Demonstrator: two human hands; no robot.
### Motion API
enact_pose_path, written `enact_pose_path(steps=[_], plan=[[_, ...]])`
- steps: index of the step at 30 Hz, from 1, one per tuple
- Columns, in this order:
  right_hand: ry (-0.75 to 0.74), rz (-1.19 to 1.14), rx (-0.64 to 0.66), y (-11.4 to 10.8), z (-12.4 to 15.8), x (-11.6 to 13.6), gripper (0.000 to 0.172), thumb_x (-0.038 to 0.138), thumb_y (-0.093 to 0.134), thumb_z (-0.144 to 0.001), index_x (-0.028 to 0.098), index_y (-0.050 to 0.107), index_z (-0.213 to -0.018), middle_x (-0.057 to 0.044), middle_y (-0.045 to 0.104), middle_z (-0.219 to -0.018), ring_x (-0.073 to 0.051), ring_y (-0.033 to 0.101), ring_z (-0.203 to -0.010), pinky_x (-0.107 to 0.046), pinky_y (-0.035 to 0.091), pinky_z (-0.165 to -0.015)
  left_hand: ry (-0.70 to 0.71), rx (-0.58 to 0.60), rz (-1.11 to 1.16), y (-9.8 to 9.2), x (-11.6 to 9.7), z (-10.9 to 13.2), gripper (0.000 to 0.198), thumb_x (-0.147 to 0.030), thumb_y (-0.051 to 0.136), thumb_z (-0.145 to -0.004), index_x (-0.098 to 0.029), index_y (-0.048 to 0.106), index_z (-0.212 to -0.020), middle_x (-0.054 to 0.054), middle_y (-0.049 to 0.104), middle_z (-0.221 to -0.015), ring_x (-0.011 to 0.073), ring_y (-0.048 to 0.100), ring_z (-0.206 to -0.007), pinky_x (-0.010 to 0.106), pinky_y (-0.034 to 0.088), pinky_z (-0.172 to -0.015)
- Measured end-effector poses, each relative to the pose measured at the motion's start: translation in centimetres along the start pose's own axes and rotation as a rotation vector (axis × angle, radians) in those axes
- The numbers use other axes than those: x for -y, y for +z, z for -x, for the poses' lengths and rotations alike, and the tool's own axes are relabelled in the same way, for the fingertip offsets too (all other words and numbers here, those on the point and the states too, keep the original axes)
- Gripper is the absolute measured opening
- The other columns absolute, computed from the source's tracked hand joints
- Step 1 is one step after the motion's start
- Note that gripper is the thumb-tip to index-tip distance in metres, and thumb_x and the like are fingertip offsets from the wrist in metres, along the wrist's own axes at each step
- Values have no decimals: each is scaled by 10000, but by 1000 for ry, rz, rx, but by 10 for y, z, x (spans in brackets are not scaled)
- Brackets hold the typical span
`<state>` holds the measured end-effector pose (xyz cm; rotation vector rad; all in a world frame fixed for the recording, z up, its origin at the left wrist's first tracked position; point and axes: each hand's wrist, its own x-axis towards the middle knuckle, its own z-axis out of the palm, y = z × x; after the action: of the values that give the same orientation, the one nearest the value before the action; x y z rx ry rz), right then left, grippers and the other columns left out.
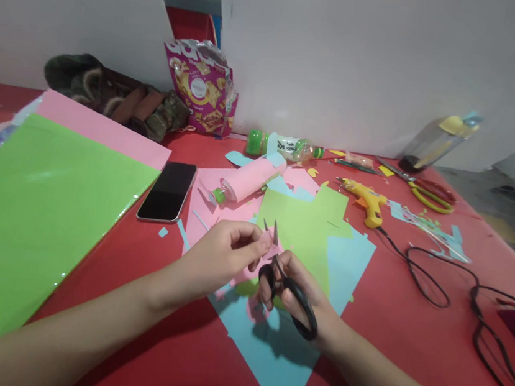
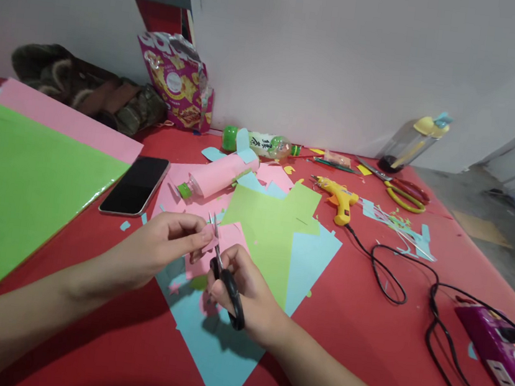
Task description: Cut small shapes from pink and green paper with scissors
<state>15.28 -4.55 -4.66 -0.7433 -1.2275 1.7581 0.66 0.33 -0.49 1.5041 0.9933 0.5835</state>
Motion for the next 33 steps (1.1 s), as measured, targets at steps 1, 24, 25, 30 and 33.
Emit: enact_pose_path(steps=[1,24,25,30,33], plan=[[2,5,-1,0,0,0,391,523,526,-702,214,294,-758,43,371,-630,-91,372,-539,-263,334,-525,-2,-7,5,1,0,0,315,-353,427,-784,-151,412,-543,-41,406,-517,78,379,-503,205,311,-492],[-12,3,1,1,1,-2,370,509,523,-712,216,302,-760,44,388,-625,-91,393,-519,-276,357,-522,-47,-23,177,7,0,1,258,-263,436,-757,-150,424,-525,-34,434,-524,82,418,-524,198,340,-483],[-12,0,4,1,1,-2,365,504,522,-716,216,303,-761,42,392,-625,-92,399,-522,-277,360,-524,-47,-22,184,7,0,1,260,-258,435,-758,-149,423,-522,-36,431,-521,79,416,-520,197,340,-484],[-12,-15,-6,1,1,-3,363,492,534,-716,210,309,-763,40,406,-625,-85,401,-516,-278,364,-535,-50,-30,208,7,0,2,263,-242,437,-760,-144,422,-516,-43,425,-511,68,413,-504,195,341,-488],[-10,-9,-17,1,1,-3,361,484,541,-715,209,313,-765,40,412,-620,-81,395,-510,-269,358,-523,-52,-26,230,7,1,2,260,-244,439,-764,-144,427,-524,-46,420,-516,62,405,-488,191,326,-455]])
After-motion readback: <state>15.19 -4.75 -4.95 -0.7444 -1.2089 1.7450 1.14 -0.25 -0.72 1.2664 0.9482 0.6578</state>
